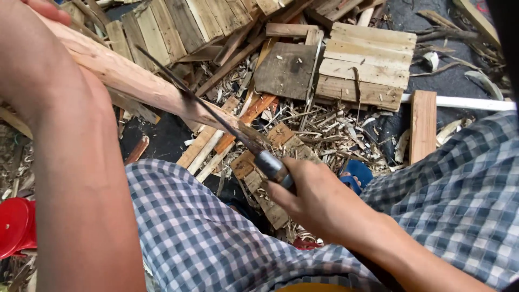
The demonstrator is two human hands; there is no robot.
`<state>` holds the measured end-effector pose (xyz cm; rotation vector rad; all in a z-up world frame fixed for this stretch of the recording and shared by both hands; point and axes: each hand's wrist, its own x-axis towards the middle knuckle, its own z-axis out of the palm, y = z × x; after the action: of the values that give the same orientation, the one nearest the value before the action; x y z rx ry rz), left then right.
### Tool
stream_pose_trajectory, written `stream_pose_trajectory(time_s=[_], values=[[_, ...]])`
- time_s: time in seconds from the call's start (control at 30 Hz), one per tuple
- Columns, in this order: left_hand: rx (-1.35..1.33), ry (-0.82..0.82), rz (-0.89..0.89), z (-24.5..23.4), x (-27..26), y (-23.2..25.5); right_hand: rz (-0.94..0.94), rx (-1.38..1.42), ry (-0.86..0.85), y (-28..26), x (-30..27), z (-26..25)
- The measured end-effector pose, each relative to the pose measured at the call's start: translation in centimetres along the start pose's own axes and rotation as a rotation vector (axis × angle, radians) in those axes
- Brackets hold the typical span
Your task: Carving and shaving a wooden branch using a hand knife
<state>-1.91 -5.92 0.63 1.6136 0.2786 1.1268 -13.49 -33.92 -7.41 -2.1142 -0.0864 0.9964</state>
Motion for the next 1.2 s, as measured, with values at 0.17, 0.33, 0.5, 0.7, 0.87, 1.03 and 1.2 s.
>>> stream_pose_trajectory(time_s=[0.17, 0.33, 0.5, 0.7, 0.87, 1.03, 1.2], values=[[-0.073, 0.003, 0.02, -1.7, -0.2, -0.3, 0.091, 0.005, 0.017, 6.1, 5.8, 2.1], [-0.182, 0.0, -0.064, -2.6, 0.8, -1.6, 0.123, 0.039, -0.008, 5.2, 5.0, 1.8], [-0.141, -0.074, -0.119, -3.6, 0.3, -2.0, -0.026, -0.134, 0.046, 4.1, 3.6, 2.1], [-0.14, 0.018, 0.006, -3.8, 1.8, -3.7, 0.208, -0.026, 0.0, 9.4, 9.1, 3.3], [-0.228, -0.231, 0.057, -5.2, 1.6, -5.2, -0.061, -0.022, 0.081, 2.7, 2.5, 1.3], [-0.093, 0.002, -0.046, -4.2, 0.3, -1.9, 0.082, -0.063, 0.011, 6.1, 6.1, 2.2], [0.068, -0.012, -0.04, -3.7, -1.3, -0.1, 0.209, -0.024, -0.039, 10.4, 9.7, 3.1]])
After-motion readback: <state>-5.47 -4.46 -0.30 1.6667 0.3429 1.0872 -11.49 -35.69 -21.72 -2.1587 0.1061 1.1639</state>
